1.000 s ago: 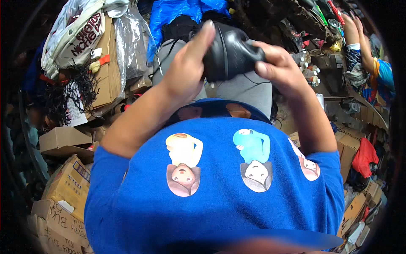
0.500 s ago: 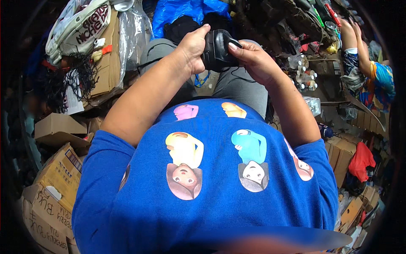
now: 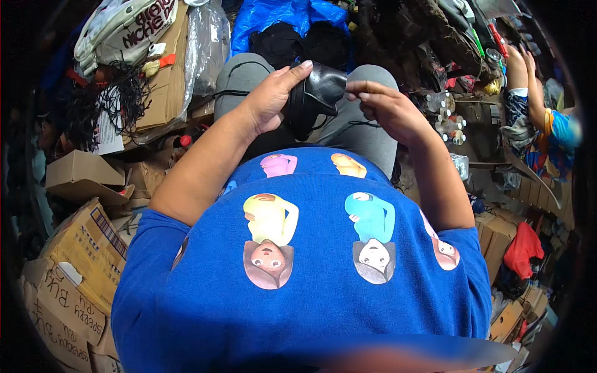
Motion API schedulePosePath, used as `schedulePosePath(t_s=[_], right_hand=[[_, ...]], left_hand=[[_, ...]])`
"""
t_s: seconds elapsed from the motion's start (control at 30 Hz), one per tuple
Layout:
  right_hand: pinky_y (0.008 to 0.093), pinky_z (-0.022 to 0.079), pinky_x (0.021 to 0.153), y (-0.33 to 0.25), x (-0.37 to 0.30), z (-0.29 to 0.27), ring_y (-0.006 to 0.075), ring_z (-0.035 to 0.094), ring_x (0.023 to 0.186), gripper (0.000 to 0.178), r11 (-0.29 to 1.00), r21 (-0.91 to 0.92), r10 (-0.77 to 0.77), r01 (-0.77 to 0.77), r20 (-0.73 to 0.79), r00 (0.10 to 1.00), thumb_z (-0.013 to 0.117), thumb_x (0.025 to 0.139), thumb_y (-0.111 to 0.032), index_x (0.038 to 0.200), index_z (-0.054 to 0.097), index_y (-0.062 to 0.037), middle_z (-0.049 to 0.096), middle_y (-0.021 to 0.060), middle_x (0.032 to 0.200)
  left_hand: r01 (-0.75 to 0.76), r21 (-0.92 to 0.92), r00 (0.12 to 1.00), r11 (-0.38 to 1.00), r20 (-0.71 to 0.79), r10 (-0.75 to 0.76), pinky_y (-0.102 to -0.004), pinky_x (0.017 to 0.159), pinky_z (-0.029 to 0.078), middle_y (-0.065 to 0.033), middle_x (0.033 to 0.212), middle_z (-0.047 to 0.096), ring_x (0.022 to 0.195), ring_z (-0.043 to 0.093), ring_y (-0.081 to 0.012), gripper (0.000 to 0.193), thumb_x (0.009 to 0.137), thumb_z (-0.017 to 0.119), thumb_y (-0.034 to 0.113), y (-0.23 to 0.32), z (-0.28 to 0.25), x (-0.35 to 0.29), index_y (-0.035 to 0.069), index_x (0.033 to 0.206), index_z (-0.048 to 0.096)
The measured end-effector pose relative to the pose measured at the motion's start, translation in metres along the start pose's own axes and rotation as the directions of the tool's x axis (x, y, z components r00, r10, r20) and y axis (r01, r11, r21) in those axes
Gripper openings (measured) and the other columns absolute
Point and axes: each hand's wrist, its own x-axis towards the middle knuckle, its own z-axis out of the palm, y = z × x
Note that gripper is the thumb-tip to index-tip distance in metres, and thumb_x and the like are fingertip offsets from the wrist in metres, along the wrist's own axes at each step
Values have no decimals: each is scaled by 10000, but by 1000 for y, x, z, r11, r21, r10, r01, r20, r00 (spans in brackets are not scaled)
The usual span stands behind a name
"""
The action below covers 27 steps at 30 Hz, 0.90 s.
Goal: Manually sewing or stitching leather components of a shoe.
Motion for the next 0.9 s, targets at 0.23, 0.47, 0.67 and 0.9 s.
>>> schedulePosePath(t_s=[0.23, 0.47, 0.67, 0.9], right_hand=[[233, 446, 620, 8, 7, 4, 71, 547, 666, 317, 943, -323, -121, 77, -117, 986, 655, 868, -66, 1184, 660, -58, 526, -3, 835], [268, 466, 780, 15, 31, 5, 121, 589, 862, 168, 911, -306, -300, 278, -27, 954, 708, 835, -80, 990, 715, -15, 607, 31, 908], [267, 460, 797, 20, 43, 6, 120, 579, 886, 150, 959, -149, -234, 240, 54, 971, 716, 820, -69, 958, 716, -10, 602, 25, 936], [251, 468, 766, 12, 47, 2, 85, 585, 805, 147, 969, -124, -190, 214, 181, 965, 699, 809, -23, 954, 719, -11, 668, 2, 884]], left_hand=[[104, -138, 995, 985, 11, -103, -335, 859, 541, -115, 1036, 687, 925, 681, -195, 360, 993, 480, 332, -1, -9, -6, 18, 1114, 609], [106, -151, 994, 983, 1, -107, -348, 826, 555, -126, 1016, 686, 904, 686, -200, 367, 990, 482, 336, -4, -12, -4, 12, 1119, 599], [122, -155, 992, 980, 7, -123, -363, 810, 563, -117, 1010, 690, 881, 692, -194, 378, 989, 486, 346, -7, -13, -1, 8, 1103, 612], [162, -150, 987, 975, 37, -159, -343, 760, 578, -122, 994, 690, 852, 695, -191, 393, 999, 447, 356, -6, -9, 1, 14, 1127, 595]])
